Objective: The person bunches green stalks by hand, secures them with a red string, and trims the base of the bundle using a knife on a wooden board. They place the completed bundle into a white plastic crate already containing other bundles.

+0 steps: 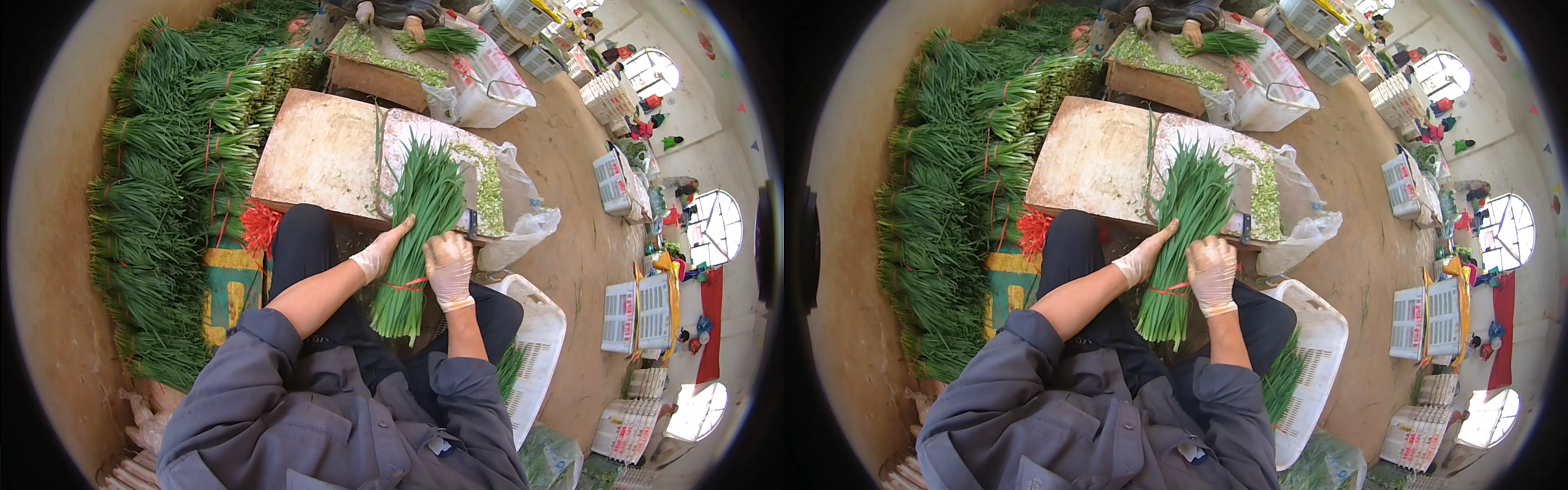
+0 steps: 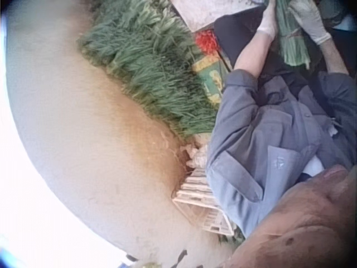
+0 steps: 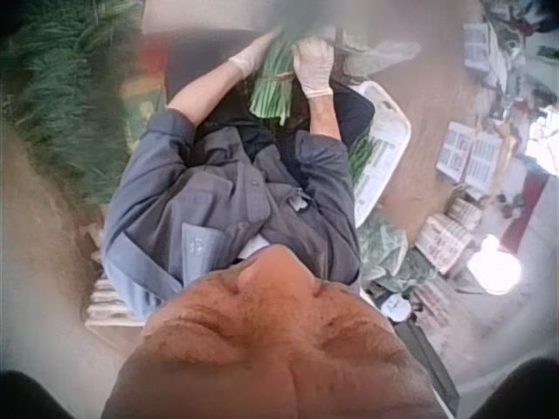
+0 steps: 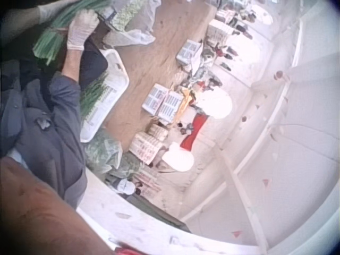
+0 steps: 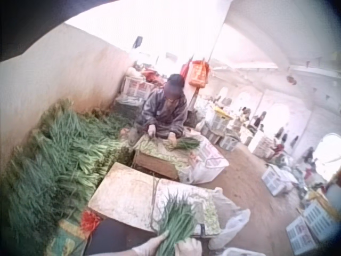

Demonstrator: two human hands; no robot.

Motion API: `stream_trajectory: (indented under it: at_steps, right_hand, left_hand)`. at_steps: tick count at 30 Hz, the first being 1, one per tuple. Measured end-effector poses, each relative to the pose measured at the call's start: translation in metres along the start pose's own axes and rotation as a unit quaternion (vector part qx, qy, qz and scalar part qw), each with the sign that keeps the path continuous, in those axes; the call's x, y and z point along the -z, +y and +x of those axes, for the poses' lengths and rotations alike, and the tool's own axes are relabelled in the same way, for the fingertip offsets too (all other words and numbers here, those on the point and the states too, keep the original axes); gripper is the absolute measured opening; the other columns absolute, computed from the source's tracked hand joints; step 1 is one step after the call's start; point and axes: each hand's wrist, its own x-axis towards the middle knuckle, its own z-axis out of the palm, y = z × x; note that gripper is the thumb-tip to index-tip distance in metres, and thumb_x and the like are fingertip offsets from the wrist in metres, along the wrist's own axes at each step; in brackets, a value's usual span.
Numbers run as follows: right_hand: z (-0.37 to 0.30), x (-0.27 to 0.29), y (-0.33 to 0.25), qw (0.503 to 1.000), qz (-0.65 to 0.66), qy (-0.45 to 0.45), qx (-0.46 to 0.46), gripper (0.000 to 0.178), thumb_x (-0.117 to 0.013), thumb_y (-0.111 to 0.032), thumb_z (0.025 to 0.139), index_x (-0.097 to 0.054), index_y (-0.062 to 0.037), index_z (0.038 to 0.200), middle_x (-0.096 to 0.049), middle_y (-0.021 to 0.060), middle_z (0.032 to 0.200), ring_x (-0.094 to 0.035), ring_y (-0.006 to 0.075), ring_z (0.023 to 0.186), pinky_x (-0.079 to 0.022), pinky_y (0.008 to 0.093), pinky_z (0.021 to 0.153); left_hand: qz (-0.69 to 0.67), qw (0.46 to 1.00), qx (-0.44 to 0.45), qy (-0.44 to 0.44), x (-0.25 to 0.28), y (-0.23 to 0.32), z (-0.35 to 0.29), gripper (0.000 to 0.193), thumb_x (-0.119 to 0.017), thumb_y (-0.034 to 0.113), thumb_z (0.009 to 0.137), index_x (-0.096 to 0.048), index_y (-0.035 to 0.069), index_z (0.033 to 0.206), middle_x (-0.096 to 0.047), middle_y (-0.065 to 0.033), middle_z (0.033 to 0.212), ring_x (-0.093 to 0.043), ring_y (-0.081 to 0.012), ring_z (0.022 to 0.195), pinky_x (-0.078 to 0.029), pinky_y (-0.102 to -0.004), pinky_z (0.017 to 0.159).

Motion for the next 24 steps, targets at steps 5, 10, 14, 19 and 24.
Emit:
stream_trajectory:
  at_steps: [5,10,14,19,24]
  right_hand:
    - [-0.001,-0.008,0.071,0.977,-0.064,0.1,-0.177,0.016,-0.071,-0.022,0.091,-0.064,-0.0073,0.089,-0.063,0.0135,0.088,-0.062,0.0363,0.085,-0.048,0.0475,0.077]
    - [-0.033,-0.014,0.109,0.793,0.272,-0.118,-0.532,0.038,-0.067,-0.036,0.101,-0.064,-0.0036,0.121,-0.073,0.0161,0.111,-0.07,0.0387,0.101,-0.054,0.0523,0.083]
    - [-0.036,-0.014,0.06,0.617,0.612,-0.15,-0.473,0.089,-0.072,-0.048,0.098,-0.03,-0.0051,0.163,-0.05,0.0161,0.154,-0.052,0.0283,0.138,-0.048,0.0475,0.107]
    - [-0.002,-0.028,0.027,0.714,0.591,-0.004,-0.375,0.087,-0.09,-0.022,0.085,-0.04,-0.0021,0.153,-0.061,0.0097,0.138,-0.059,0.0219,0.122,-0.049,0.0372,0.104]
    - [0.001,-0.036,0.033,0.638,0.601,0.102,-0.47,0.059,-0.079,-0.001,0.086,-0.055,0.0023,0.14,-0.068,0.0111,0.127,-0.066,0.0243,0.111,-0.052,0.0377,0.098]
  left_hand:
    - [-0.045,0.996,0.029,-0.066,-0.017,0.006,-0.017,0.069,-0.064,0.061,0.098,-0.061,0.007,0.141,-0.072,-0.012,0.128,-0.07,-0.0276,0.11,-0.057,-0.0434,0.1]
    - [-0.059,0.993,0.026,-0.1,-0.02,0.009,-0.018,0.067,-0.07,0.054,0.096,-0.061,0.003,0.139,-0.071,-0.0138,0.129,-0.071,-0.028,0.112,-0.057,-0.044,0.099]
    - [-0.022,0.996,0.026,-0.078,-0.013,0.014,-0.018,0.059,-0.079,0.036,0.093,-0.061,0.0,0.136,-0.071,-0.0145,0.126,-0.072,-0.0272,0.109,-0.058,-0.0412,0.097]
    - [0.086,0.995,-0.029,-0.034,-0.021,0.001,-0.016,0.054,-0.081,0.023,0.091,-0.061,0.001,0.136,-0.071,-0.0114,0.122,-0.071,-0.0263,0.107,-0.057,-0.0421,0.096]
    - [0.076,0.994,-0.075,-0.003,-0.024,-0.001,-0.015,0.051,-0.079,0.016,0.092,-0.061,0.001,0.137,-0.071,-0.0125,0.124,-0.07,-0.0267,0.108,-0.057,-0.0442,0.097]
